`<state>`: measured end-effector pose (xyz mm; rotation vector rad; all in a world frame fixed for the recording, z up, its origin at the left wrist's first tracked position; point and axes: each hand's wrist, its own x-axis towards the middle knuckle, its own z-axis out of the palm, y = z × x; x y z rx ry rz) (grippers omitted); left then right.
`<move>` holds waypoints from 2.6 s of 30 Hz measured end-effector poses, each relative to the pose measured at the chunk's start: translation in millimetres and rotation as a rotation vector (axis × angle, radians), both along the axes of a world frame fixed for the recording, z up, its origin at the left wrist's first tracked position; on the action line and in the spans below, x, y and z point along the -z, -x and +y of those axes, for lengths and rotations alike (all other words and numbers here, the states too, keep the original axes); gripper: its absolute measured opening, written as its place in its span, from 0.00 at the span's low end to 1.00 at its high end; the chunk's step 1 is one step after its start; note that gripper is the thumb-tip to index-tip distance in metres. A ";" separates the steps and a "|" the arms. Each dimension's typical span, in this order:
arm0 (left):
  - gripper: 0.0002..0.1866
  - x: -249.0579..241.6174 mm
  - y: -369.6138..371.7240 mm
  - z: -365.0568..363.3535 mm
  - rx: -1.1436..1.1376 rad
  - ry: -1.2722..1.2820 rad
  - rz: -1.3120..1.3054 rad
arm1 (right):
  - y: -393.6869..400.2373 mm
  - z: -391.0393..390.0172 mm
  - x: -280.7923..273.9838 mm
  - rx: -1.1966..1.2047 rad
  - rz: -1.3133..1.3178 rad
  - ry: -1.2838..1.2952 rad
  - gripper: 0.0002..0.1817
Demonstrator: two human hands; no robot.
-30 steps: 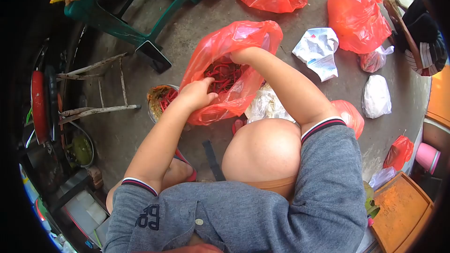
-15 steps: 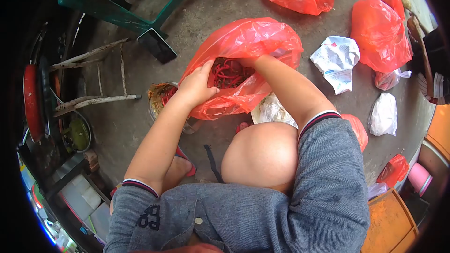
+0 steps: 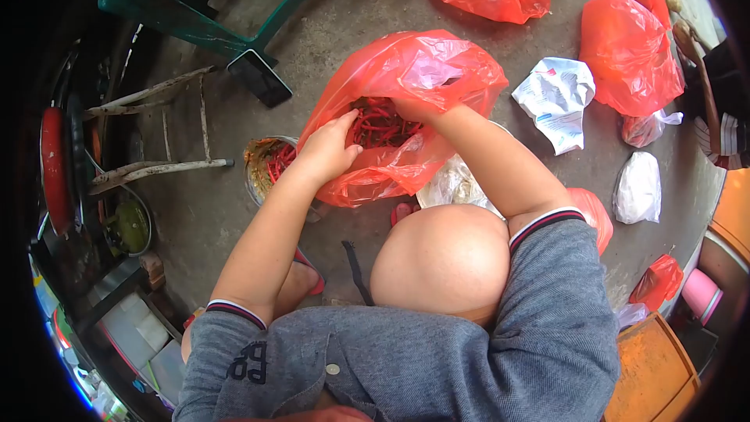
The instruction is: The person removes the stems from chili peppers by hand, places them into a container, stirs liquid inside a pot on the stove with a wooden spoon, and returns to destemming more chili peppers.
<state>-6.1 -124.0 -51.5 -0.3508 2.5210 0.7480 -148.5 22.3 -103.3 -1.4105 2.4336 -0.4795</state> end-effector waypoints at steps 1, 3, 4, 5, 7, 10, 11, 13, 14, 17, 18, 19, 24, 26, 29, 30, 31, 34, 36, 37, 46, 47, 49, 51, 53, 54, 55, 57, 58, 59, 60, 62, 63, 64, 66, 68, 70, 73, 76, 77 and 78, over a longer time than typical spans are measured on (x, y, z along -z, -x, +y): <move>0.39 3.3 0.9 0.9 0.000 -0.005 0.003 | 0.3 1.8 -1.7 -0.067 -0.034 -0.018 0.16; 0.32 9.9 2.8 2.4 -0.181 -0.124 0.104 | 0.5 1.5 14.3 -0.119 -0.332 -0.047 0.15; 0.32 20.2 2.7 1.6 -0.185 -0.123 0.106 | 0.3 -2.0 14.5 -0.168 -0.630 -0.071 0.14; 0.26 33.2 3.0 0.5 -0.379 -0.386 0.158 | -0.3 -2.4 13.7 -0.172 -0.626 -0.070 0.14; 0.20 32.9 5.6 0.5 -0.573 -0.649 0.212 | -7.4 -4.3 -10.6 -0.126 -0.900 -0.061 0.12; 0.10 17.0 11.3 0.1 -0.787 -0.753 0.112 | -9.9 -8.6 -13.5 -0.119 -0.997 -0.022 0.11; 0.09 15.0 12.8 -1.5 -0.831 -0.769 0.134 | -9.8 -8.6 -10.0 -0.094 -1.083 0.036 0.10; 0.08 15.1 14.5 -3.4 -0.873 -0.786 0.156 | -8.2 -11.0 -13.9 -0.068 -1.095 0.040 0.10; 0.07 15.2 15.4 -3.8 -0.905 -0.807 0.145 | -7.8 -12.2 -15.8 -0.043 -1.108 0.045 0.10; 0.07 15.0 17.5 -4.8 -0.952 -0.831 0.139 | -9.9 -14.4 -16.1 -0.028 -1.037 0.049 0.10; 0.07 14.6 17.5 -5.0 -0.968 -0.836 0.143 | -8.8 -15.9 -16.1 -0.030 -1.039 0.048 0.10; 0.07 14.4 17.7 -4.8 -0.971 -0.836 0.142 | -6.9 -17.0 -16.2 -0.096 -0.970 0.024 0.10; 0.07 9.8 20.9 -3.6 -1.028 -0.942 0.063 | -2.4 -12.5 -23.0 -0.193 -1.092 0.072 0.12; 0.07 9.4 21.5 -3.3 -1.014 -0.965 0.052 | -0.3 -10.7 -28.3 -0.154 -1.218 0.006 0.12; 0.07 11.3 22.4 -0.8 -1.001 -0.978 0.065 | 4.3 -9.6 -31.9 -0.195 -1.206 -0.008 0.12; 0.07 9.6 24.0 0.1 -1.003 -0.969 0.090 | 4.6 -9.1 -30.2 -0.196 -1.204 -0.009 0.12; 0.07 7.7 24.5 0.8 -1.005 -0.970 0.091 | 3.8 -8.8 -27.5 -0.168 -1.167 0.023 0.12; 0.06 3.1 24.0 1.9 -1.087 -1.054 0.183 | 2.2 -9.6 -31.3 -0.124 -1.100 0.040 0.12; 0.08 2.2 21.6 2.1 -0.999 -1.028 0.248 | 0.2 -10.0 -33.0 -0.107 -1.071 0.024 0.13; 0.08 2.7 20.9 0.5 -1.000 -1.028 0.249 | -0.5 -10.5 -31.9 -0.120 -1.045 0.016 0.12; 0.10 -4.0 26.1 -2.5 -1.068 -1.220 0.052 | 9.5 -6.4 -48.2 -0.183 -1.142 -0.012 0.13; 0.10 -4.3 27.9 -1.5 -1.058 -1.208 0.082 | 10.5 -5.7 -46.6 -0.176 -1.179 -0.011 0.13; 0.10 -5.1 28.9 -0.6 -1.046 -1.194 0.116 | 7.5 -7.0 -50.1 -0.147 -1.156 -0.001 0.13; 0.09 -5.1 27.6 1.3 -0.960 -1.069 0.265 | 7.5 -8.9 -53.4 -0.116 -1.134 0.010 0.13; 0.08 -4.1 26.0 6.7 -0.925 -1.036 0.347 | 7.6 -8.4 -54.8 -0.077 -1.214 -0.051 0.15; 0.07 -3.2 24.4 9.5 -0.893 -1.004 0.430 | 7.0 -7.6 -53.2 -0.072 -1.216 -0.049 0.15; 0.07 -2.5 22.7 10.9 -0.890 -1.006 0.428 | 7.0 -7.4 -50.3 -0.065 -1.239 -0.053 0.15; 0.10 -0.4 19.5 11.8 -0.815 -0.966 0.495 | 7.4 -6.4 -45.7 -0.058 -1.262 -0.057 0.16; 0.10 1.4 17.9 11.7 -0.814 -0.966 0.492 | 6.6 -5.7 -43.7 -0.051 -1.272 -0.016 0.16; 0.09 3.0 16.9 11.4 -0.826 -0.998 0.513 | 6.0 -5.1 -41.3 -0.043 -1.280 0.025 0.16; 0.08 3.0 16.5 11.4 -0.837 -1.030 0.535 | 4.2 -4.5 -37.0 -0.042 -1.280 0.026 0.16; 0.08 2.8 15.0 12.9 -0.885 -1.092 0.572 | -0.9 -3.5 -29.4 -0.015 -1.349 0.190 0.15; 0.08 1.3 14.2 14.4 -0.934 -1.153 0.605 | -2.9 -3.6 -29.6 -0.014 -1.349 0.190 0.15; 0.08 -0.1 14.1 16.2 -0.933 -1.154 0.604 | -5.1 -4.6 -29.9 0.011 -1.434 0.250 0.15; 0.08 -2.5 14.2 19.8 -1.079 -1.233 0.643 | -10.2 -6.9 -29.1 0.038 -1.517 0.311 0.15; 0.09 -3.4 13.5 21.3 -1.101 -1.242 0.648 | -15.4 -9.2 -24.9 0.092 -1.568 0.433 0.14; 0.09 -5.6 13.1 22.5 -1.124 -1.248 0.654 | -16.2 -10.6 -22.8 0.094 -1.544 0.442 0.14; 0.08 -6.3 13.6 21.2 -1.170 -1.257 0.704 | -12.1 -7.7 -17.1 0.148 -1.532 0.495 0.15; 0.07 -4.9 7.5 2.3 -1.045 -1.109 0.738 | 8.3 0.0 -33.0 0.138 -1.471 0.308 0.16; 0.07 -4.5 7.1 0.5 -1.048 -1.108 0.734 | 13.9 2.2 -37.8 0.085 -1.392 0.081 0.16; 0.07 -9.1 7.8 0.1 -0.963 -1.104 0.678 | 14.6 2.6 -29.6 -0.010 -1.412 0.005 0.15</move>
